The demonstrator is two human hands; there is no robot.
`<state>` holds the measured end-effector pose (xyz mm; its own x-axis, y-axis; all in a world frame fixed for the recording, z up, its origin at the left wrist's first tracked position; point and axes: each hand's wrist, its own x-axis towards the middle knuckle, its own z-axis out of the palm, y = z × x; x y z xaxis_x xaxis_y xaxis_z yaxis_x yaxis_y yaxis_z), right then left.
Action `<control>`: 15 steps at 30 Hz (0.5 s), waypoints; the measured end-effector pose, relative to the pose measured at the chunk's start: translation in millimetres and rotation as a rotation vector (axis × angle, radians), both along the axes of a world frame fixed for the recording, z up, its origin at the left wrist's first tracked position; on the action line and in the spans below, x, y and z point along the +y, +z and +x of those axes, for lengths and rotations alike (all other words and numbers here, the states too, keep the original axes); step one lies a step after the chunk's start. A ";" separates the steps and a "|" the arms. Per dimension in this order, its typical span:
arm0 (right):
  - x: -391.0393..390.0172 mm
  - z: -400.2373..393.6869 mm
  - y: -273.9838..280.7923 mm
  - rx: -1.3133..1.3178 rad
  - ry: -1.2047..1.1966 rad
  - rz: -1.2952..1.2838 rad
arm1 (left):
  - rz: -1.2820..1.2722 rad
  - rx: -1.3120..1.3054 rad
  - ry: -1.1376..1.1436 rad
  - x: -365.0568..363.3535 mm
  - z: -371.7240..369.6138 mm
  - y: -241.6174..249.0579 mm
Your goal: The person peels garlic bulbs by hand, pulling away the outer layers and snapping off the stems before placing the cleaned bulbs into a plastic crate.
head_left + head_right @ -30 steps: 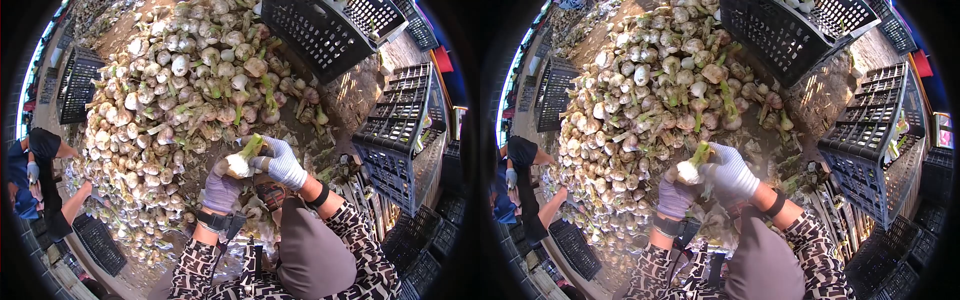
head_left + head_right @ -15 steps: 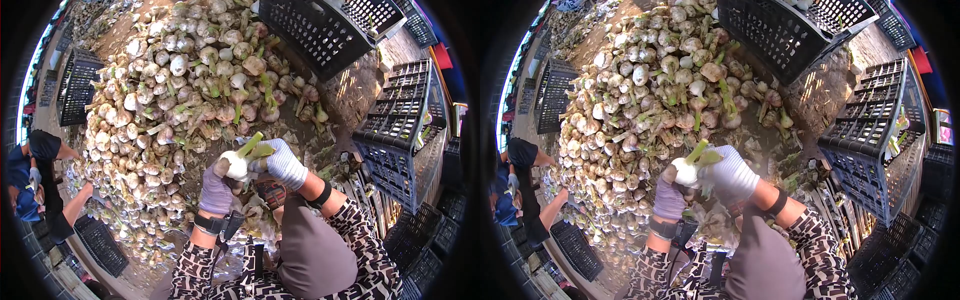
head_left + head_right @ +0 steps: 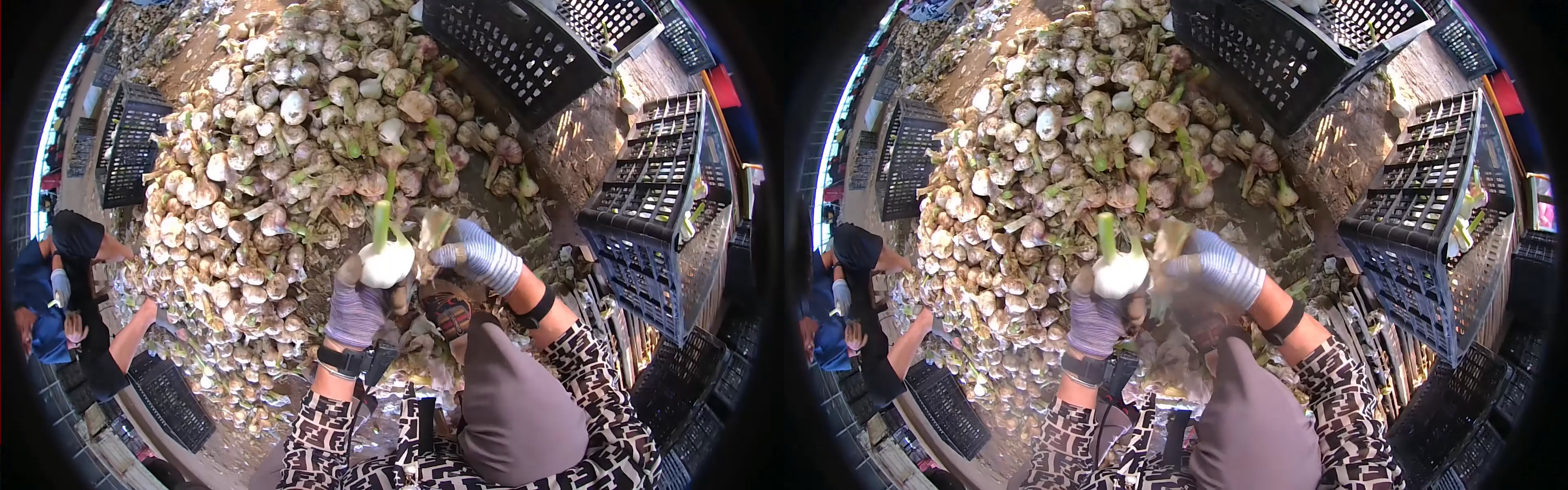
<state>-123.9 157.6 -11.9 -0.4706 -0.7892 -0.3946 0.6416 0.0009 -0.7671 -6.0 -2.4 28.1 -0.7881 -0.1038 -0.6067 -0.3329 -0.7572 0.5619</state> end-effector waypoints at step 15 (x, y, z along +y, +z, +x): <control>-15.7 -1.5 -4.5 0.241 0.168 0.241 | 0.268 0.094 -0.016 -2.9 17.7 9.3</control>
